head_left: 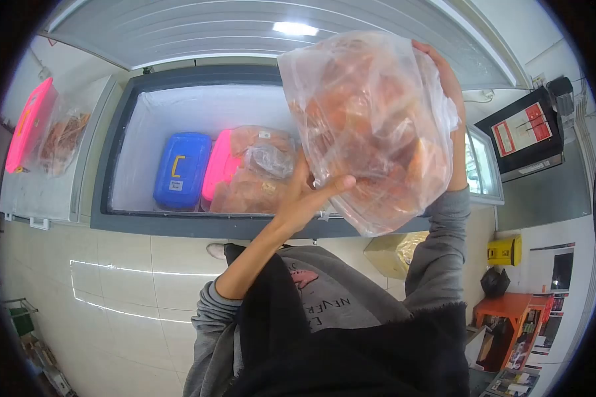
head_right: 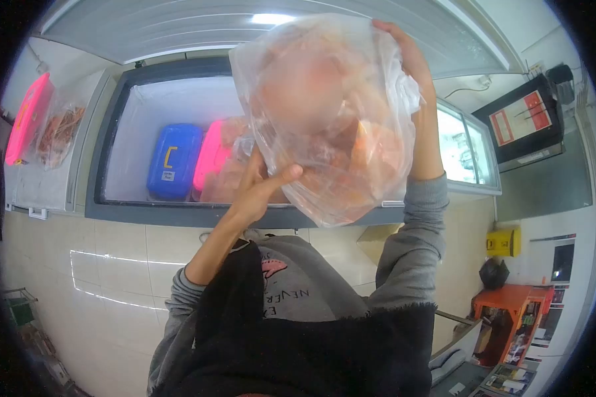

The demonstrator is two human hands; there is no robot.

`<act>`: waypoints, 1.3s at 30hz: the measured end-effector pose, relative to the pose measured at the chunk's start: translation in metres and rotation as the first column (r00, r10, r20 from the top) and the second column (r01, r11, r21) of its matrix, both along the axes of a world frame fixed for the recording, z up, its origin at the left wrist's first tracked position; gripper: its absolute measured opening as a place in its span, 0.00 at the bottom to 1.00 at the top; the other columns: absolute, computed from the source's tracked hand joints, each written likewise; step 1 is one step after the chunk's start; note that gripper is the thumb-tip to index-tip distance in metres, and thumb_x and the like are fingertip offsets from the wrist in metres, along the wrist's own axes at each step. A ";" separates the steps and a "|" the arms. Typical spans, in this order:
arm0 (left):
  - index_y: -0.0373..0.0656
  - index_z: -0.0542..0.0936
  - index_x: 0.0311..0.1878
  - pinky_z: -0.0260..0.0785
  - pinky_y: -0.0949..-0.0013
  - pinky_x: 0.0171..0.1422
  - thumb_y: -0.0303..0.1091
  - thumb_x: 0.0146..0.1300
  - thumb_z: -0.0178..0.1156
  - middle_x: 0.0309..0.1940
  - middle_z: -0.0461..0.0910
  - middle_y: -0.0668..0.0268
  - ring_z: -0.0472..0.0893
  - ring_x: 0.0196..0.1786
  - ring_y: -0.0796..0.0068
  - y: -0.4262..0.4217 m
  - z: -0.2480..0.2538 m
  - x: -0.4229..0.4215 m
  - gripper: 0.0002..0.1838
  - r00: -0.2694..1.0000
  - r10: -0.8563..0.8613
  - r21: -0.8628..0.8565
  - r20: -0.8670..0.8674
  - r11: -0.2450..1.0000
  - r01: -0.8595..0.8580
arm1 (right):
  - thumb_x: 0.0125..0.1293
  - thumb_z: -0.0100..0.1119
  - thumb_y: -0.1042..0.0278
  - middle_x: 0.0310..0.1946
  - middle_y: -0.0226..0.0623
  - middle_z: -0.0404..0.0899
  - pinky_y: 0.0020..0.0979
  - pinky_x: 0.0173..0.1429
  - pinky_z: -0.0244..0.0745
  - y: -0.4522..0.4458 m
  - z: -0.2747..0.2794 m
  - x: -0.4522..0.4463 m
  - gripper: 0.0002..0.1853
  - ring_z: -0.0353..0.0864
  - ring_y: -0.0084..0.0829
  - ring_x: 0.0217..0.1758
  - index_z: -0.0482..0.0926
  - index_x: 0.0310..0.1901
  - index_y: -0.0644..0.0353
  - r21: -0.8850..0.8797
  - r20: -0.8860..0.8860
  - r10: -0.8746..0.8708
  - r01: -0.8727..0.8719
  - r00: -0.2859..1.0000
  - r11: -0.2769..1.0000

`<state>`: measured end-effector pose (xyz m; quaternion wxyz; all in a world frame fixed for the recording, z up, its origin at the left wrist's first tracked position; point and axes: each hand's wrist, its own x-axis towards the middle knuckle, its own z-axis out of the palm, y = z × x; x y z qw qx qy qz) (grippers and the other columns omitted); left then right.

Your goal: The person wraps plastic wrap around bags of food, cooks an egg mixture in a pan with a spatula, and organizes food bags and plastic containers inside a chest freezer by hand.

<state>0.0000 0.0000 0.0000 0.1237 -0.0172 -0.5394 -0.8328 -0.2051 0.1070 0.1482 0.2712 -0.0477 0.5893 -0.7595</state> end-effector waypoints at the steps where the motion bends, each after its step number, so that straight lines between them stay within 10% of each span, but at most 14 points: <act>1: 0.38 0.45 0.68 0.47 0.62 0.70 0.41 0.54 0.64 0.65 0.55 0.55 0.56 0.67 0.62 -0.003 0.003 0.001 0.47 0.999 -0.031 0.079 0.036 0.996 0.028 | 0.56 0.60 0.58 0.23 0.34 0.79 0.28 0.33 0.75 -0.003 0.001 0.008 0.13 0.77 0.29 0.23 0.77 0.29 0.61 -0.013 0.007 -0.033 0.033 0.999 0.999; 6: 0.37 0.45 0.68 0.57 0.62 0.65 0.38 0.57 0.61 0.63 0.57 0.55 0.59 0.65 0.62 -0.030 -0.002 -0.002 0.43 0.999 -0.007 0.200 0.053 0.980 -0.003 | 0.61 0.54 0.62 0.25 0.36 0.78 0.30 0.36 0.76 0.000 0.000 -0.011 0.13 0.77 0.29 0.26 0.75 0.33 0.65 -0.076 -0.009 0.101 -0.101 0.995 0.992; 8: 0.39 0.51 0.66 0.67 0.60 0.57 0.38 0.62 0.56 0.59 0.63 0.56 0.67 0.60 0.62 -0.040 -0.001 -0.001 0.35 0.999 0.026 0.457 0.019 0.889 -0.031 | 0.65 0.49 0.66 0.32 0.43 0.79 0.33 0.45 0.76 0.002 0.000 -0.006 0.12 0.80 0.33 0.34 0.73 0.37 0.70 -0.486 0.175 0.434 -0.306 0.884 0.818; 12: 0.40 0.58 0.63 0.70 0.64 0.54 0.41 0.63 0.50 0.58 0.66 0.59 0.69 0.58 0.65 -0.066 -0.110 -0.021 0.28 0.997 0.066 0.154 0.051 0.985 -0.073 | 0.69 0.42 0.69 0.40 0.48 0.76 0.36 0.57 0.70 -0.012 0.015 0.019 0.13 0.76 0.36 0.45 0.67 0.44 0.74 -0.517 0.141 0.405 -0.282 0.903 0.809; 14: 0.41 0.61 0.61 0.72 0.66 0.53 0.43 0.64 0.47 0.57 0.68 0.60 0.70 0.57 0.66 -0.077 -0.138 -0.027 0.25 0.994 0.087 -0.006 0.060 0.996 -0.087 | 0.70 0.38 0.70 0.48 0.51 0.70 0.39 0.67 0.59 -0.020 0.010 0.010 0.14 0.68 0.39 0.56 0.61 0.49 0.75 -0.641 0.028 0.708 -0.531 0.706 0.555; 15: 0.41 0.62 0.61 0.72 0.66 0.52 0.43 0.65 0.46 0.57 0.68 0.60 0.70 0.56 0.66 -0.081 -0.140 -0.028 0.24 0.993 0.096 -0.061 0.062 0.994 -0.093 | 0.70 0.38 0.70 0.48 0.51 0.70 0.39 0.67 0.59 -0.027 0.014 0.021 0.14 0.68 0.39 0.56 0.61 0.49 0.75 -0.648 0.024 0.710 -0.530 0.704 0.547; 17: 0.38 0.67 0.54 0.75 0.67 0.42 0.46 0.63 0.44 0.48 0.74 0.57 0.76 0.43 0.68 -0.084 -0.120 -0.024 0.23 0.965 -0.238 0.750 -0.110 0.618 0.238 | 0.70 0.34 0.70 0.53 0.54 0.62 0.37 0.70 0.53 -0.044 0.028 0.051 0.17 0.61 0.41 0.61 0.58 0.52 0.78 -0.490 0.118 0.259 -0.170 0.959 0.855; 20: 0.32 0.72 0.43 0.73 0.70 0.25 0.49 0.61 0.43 0.32 0.77 0.51 0.74 0.21 0.73 -0.078 -0.087 -0.019 0.25 0.862 -0.416 0.921 -0.288 0.125 0.368 | 0.70 0.35 0.72 0.55 0.55 0.61 0.41 0.73 0.48 -0.046 0.030 0.050 0.17 0.59 0.44 0.63 0.56 0.54 0.77 -0.549 0.191 0.367 -0.211 0.910 0.809; 24: 0.29 0.70 0.42 0.68 0.76 0.16 0.47 0.61 0.44 0.27 0.75 0.47 0.67 0.12 0.78 -0.080 -0.087 -0.017 0.25 0.929 -0.369 0.953 -0.021 0.274 0.130 | 0.70 0.34 0.72 0.56 0.56 0.59 0.42 0.73 0.45 -0.052 0.028 0.045 0.19 0.56 0.45 0.65 0.52 0.56 0.78 -0.632 0.260 0.341 -0.108 0.903 0.767; 27: 0.27 0.70 0.42 0.63 0.80 0.10 0.46 0.62 0.45 0.25 0.74 0.43 0.68 0.10 0.78 -0.082 -0.086 -0.023 0.24 0.892 -0.435 0.942 -0.120 0.234 0.241 | 0.70 0.34 0.72 0.58 0.56 0.57 0.42 0.74 0.44 -0.056 0.029 0.045 0.21 0.54 0.45 0.65 0.49 0.58 0.79 -0.664 0.204 0.397 -0.171 0.895 0.728; 29: 0.34 0.65 0.57 0.66 0.77 0.17 0.53 0.62 0.43 0.41 0.72 0.33 0.75 0.21 0.71 -0.088 -0.107 -0.032 0.31 0.706 -0.490 0.809 -0.510 0.004 0.587 | 0.70 0.35 0.71 0.59 0.57 0.56 0.42 0.74 0.44 -0.058 0.030 0.046 0.23 0.54 0.46 0.66 0.46 0.59 0.80 -0.678 0.230 0.393 -0.144 0.890 0.721; 32: 0.27 0.71 0.37 0.62 0.83 0.07 0.43 0.63 0.46 0.25 0.75 0.41 0.70 0.09 0.80 -0.083 -0.078 -0.027 0.21 0.850 -0.460 0.888 -0.257 0.234 0.395 | 0.70 0.36 0.69 0.59 0.57 0.54 0.41 0.73 0.45 -0.054 0.023 0.030 0.24 0.54 0.45 0.65 0.46 0.59 0.80 -0.666 0.146 0.417 -0.222 0.897 0.712; 36: 0.27 0.72 0.37 0.62 0.83 0.06 0.43 0.63 0.46 0.25 0.75 0.42 0.70 0.08 0.80 -0.081 -0.091 -0.031 0.21 0.756 -0.526 0.868 -0.389 0.066 0.493 | 0.69 0.38 0.68 0.58 0.56 0.57 0.40 0.71 0.50 -0.054 0.025 0.028 0.23 0.59 0.43 0.63 0.51 0.58 0.79 -0.577 0.205 0.359 -0.183 0.911 0.796; 39: 0.27 0.72 0.38 0.61 0.84 0.07 0.42 0.63 0.46 0.24 0.75 0.41 0.69 0.07 0.81 -0.081 -0.093 -0.031 0.21 0.729 -0.533 0.832 -0.429 0.082 0.549 | 0.69 0.34 0.64 0.66 0.62 0.40 0.41 0.72 0.40 -0.051 0.022 0.030 0.29 0.49 0.47 0.68 0.41 0.61 0.80 -0.610 0.077 0.432 -0.300 0.899 0.733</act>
